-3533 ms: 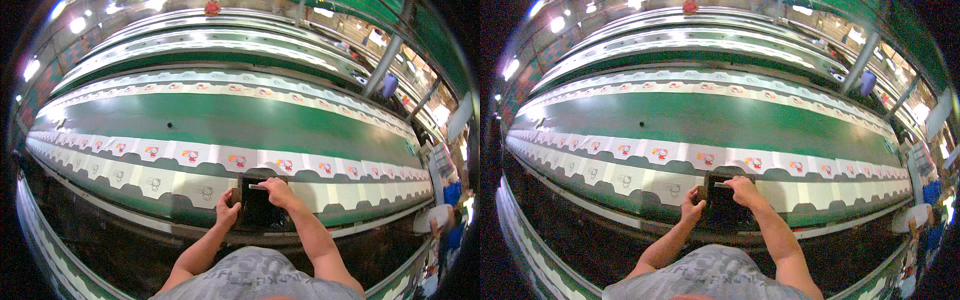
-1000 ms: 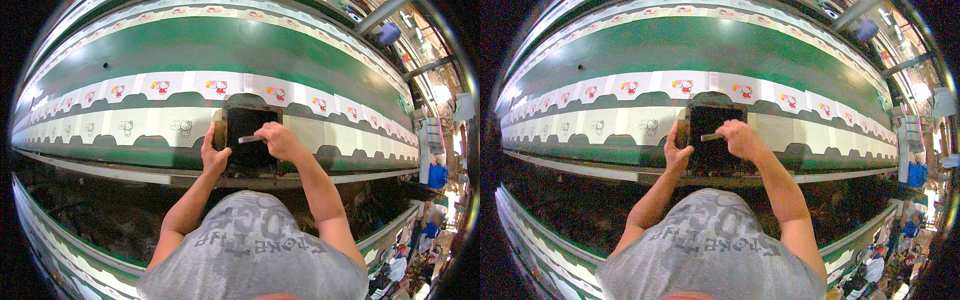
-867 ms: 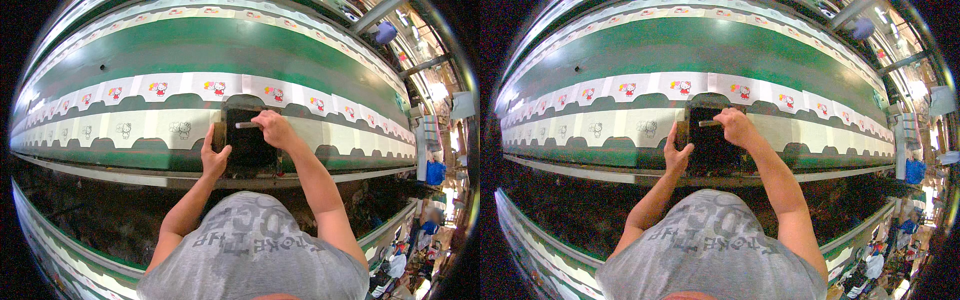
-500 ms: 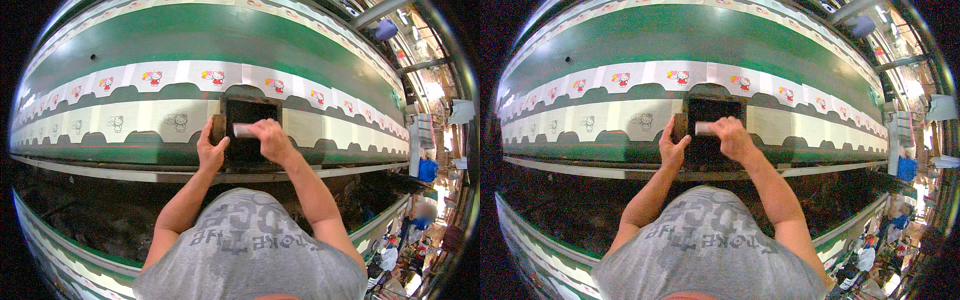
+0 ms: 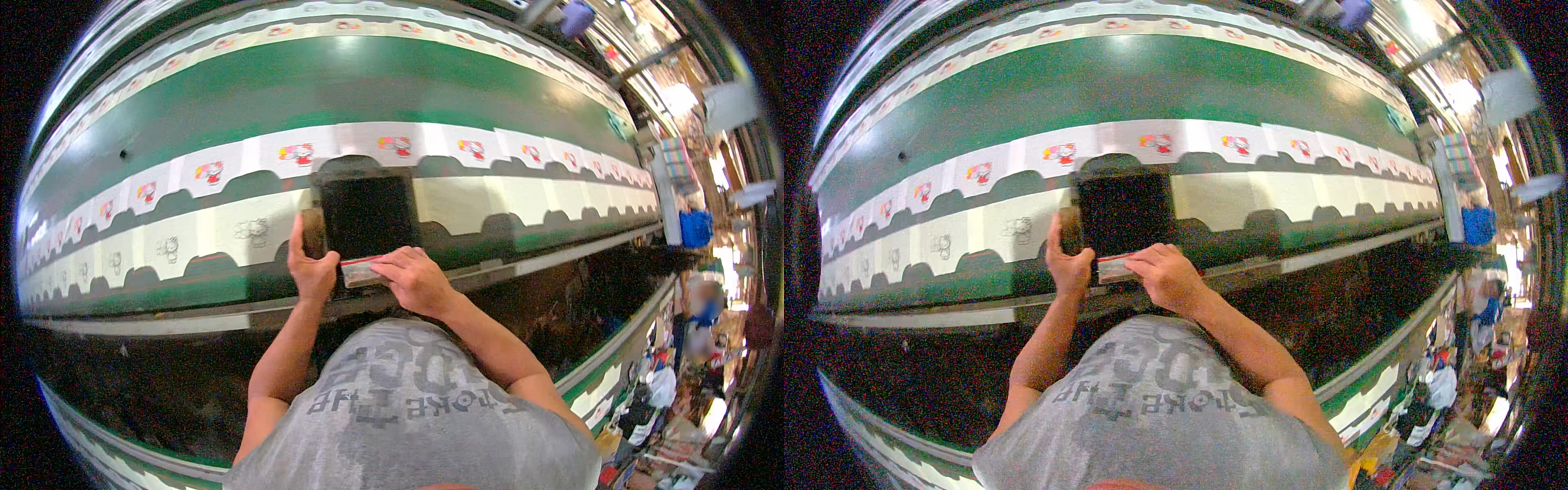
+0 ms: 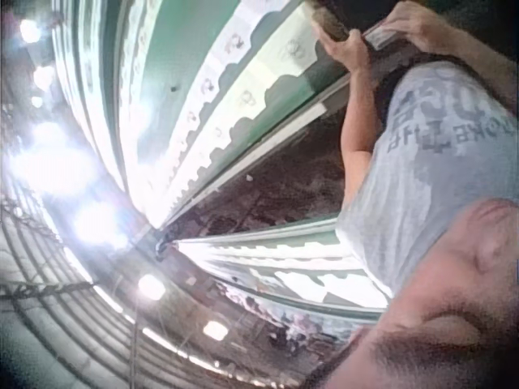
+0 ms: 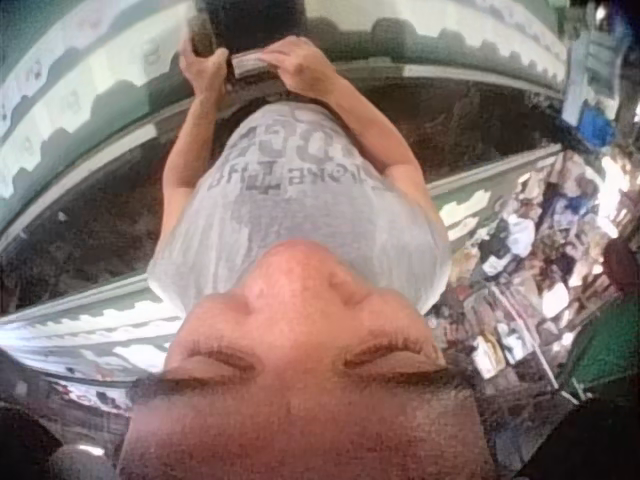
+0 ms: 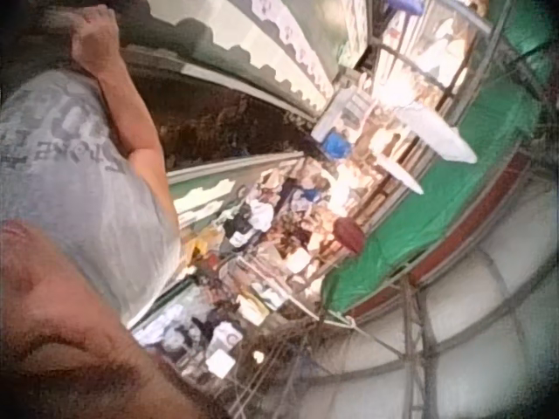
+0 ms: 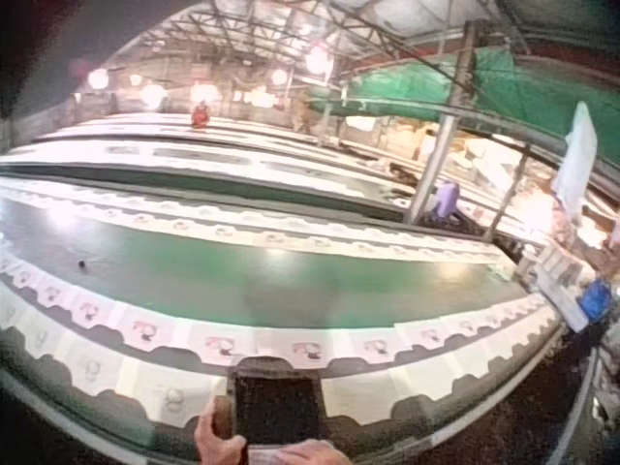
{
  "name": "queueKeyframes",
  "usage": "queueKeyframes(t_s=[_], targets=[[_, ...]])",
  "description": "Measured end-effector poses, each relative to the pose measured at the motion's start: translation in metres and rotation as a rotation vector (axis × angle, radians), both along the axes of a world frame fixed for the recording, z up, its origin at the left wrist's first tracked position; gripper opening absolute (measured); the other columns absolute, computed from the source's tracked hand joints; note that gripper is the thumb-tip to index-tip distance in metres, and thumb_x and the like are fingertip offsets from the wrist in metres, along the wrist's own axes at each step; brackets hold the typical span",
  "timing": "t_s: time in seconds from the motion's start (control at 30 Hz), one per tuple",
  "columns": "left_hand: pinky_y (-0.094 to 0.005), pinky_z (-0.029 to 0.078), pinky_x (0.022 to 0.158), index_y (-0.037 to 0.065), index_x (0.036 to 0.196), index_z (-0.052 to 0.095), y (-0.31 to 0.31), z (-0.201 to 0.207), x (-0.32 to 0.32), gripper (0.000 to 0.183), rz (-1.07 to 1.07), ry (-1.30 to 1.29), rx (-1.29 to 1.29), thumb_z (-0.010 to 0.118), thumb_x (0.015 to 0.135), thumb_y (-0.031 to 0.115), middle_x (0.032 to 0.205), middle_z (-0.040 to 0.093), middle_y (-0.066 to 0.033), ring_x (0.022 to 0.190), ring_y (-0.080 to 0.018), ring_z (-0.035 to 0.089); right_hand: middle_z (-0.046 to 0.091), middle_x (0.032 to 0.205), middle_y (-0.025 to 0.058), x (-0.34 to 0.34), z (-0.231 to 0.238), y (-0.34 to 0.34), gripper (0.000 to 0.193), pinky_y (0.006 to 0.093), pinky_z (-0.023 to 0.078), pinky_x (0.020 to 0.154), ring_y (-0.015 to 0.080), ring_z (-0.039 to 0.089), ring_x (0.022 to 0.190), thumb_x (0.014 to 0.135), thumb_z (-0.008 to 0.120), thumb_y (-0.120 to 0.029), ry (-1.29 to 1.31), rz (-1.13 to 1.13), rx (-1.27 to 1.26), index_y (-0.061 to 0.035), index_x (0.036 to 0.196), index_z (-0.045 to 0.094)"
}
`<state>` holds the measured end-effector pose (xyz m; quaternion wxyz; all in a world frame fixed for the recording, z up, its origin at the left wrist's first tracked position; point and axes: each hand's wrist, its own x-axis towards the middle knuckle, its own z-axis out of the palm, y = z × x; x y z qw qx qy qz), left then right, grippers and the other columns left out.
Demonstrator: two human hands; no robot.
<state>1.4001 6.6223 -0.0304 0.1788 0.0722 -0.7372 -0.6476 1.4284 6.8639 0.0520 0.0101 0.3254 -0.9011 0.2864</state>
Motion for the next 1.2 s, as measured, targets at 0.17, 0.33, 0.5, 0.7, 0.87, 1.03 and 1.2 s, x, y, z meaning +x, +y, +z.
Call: queueKeyframes(t_s=[0.17, 0.33, 0.5, 0.7, 0.87, 1.03, 1.2], targets=[[-0.0373, 0.047, 0.121, -0.005, 0.166, 0.047, 0.056, 0.021, 0.0, 0.094, -0.038, 0.043, 0.042, 0.069, 0.074, -0.011, 0.157, 0.061, -0.019, 0.142, -0.0281, 0.062, 0.075, 0.126, 0.0102, 0.011, -0.01, 0.058, 0.044, 0.0484, 0.054, 0.106, 0.0343, 0.069, 0.12, 0.082, 0.076, 0.004, 0.08, -0.118, -0.068, -0.0068, 0.124, 0.079], [-0.0349, 0.047, 0.119, -0.009, 0.165, 0.046, 0.147, 0.01, -0.008, 0.093, -0.005, 0.082, -0.064, 0.069, 0.074, -0.01, 0.156, 0.062, -0.0199, 0.14, -0.0277, 0.063, 0.075, 0.126, 0.0123, 0.016, -0.019, 0.144, 0.046, 0.0492, 0.056, 0.106, 0.0365, 0.069, 0.12, 0.081, 0.072, 0.01, 0.111, -0.168, -0.099, -0.0047, 0.124, 0.079], [-0.0328, 0.05, 0.115, -0.009, 0.165, 0.046, 0.216, -0.005, -0.01, 0.095, -0.035, 0.091, 0.054, 0.069, 0.073, -0.008, 0.152, 0.064, -0.0168, 0.135, -0.0221, 0.064, 0.074, 0.126, 0.012, 0.014, -0.014, 0.219, 0.047, 0.0488, 0.056, 0.108, 0.0372, 0.068, 0.12, 0.082, 0.068, 0.008, 0.098, -0.135, -0.128, -0.0054, 0.126, 0.078], [-0.0338, 0.052, 0.113, -0.005, 0.166, 0.046, 0.247, -0.019, -0.015, 0.098, -0.053, 0.035, 0.205, 0.068, 0.072, -0.012, 0.149, 0.066, -0.0129, 0.131, -0.0202, 0.067, 0.074, 0.129, 0.0106, 0.003, -0.016, 0.257, 0.043, 0.0483, 0.053, 0.106, 0.0349, 0.068, 0.123, 0.085, 0.07, -0.001, 0.136, -0.06, -0.092, -0.0089, 0.126, 0.078], [-0.0351, 0.056, 0.109, -0.004, 0.168, 0.045, 0.246, -0.025, -0.014, 0.102, -0.032, -0.047, 0.228, 0.068, 0.069, -0.015, 0.147, 0.067, -0.0112, 0.128, -0.0201, 0.069, 0.073, 0.123, 0.0104, -0.011, -0.006, 0.254, 0.04, 0.0479, 0.053, 0.103, 0.0347, 0.068, 0.117, 0.084, 0.071, 0.0, 0.139, 0.067, 0.01, -0.0059, 0.123, 0.077], [-0.0335, 0.054, 0.109, -0.001, 0.168, 0.046, 0.249, -0.029, -0.018, 0.1, -0.011, -0.101, 0.271, 0.069, 0.071, -0.012, 0.145, 0.068, -0.0118, 0.128, -0.0196, 0.068, 0.073, 0.116, 0.0136, -0.036, 0.004, 0.262, 0.035, 0.0477, 0.056, 0.098, 0.0368, 0.068, 0.111, 0.085, 0.069, 0.0, 0.02, 0.184, 0.175, -0.0034, 0.119, 0.076], [-0.0359, 0.052, 0.113, -0.003, 0.167, 0.047, 0.25, -0.025, -0.018, 0.085, -0.022, -0.108, 0.219, 0.076, 0.087, -0.006, 0.15, 0.066, -0.0152, 0.132, -0.0214, 0.066, 0.072, 0.106, 0.0188, -0.114, 0.009, 0.269, 0.033, 0.0502, 0.057, 0.098, 0.0415, 0.068, 0.108, 0.084, 0.065, 0.003, -0.097, 0.28, 0.138, -0.001, 0.115, 0.076]])
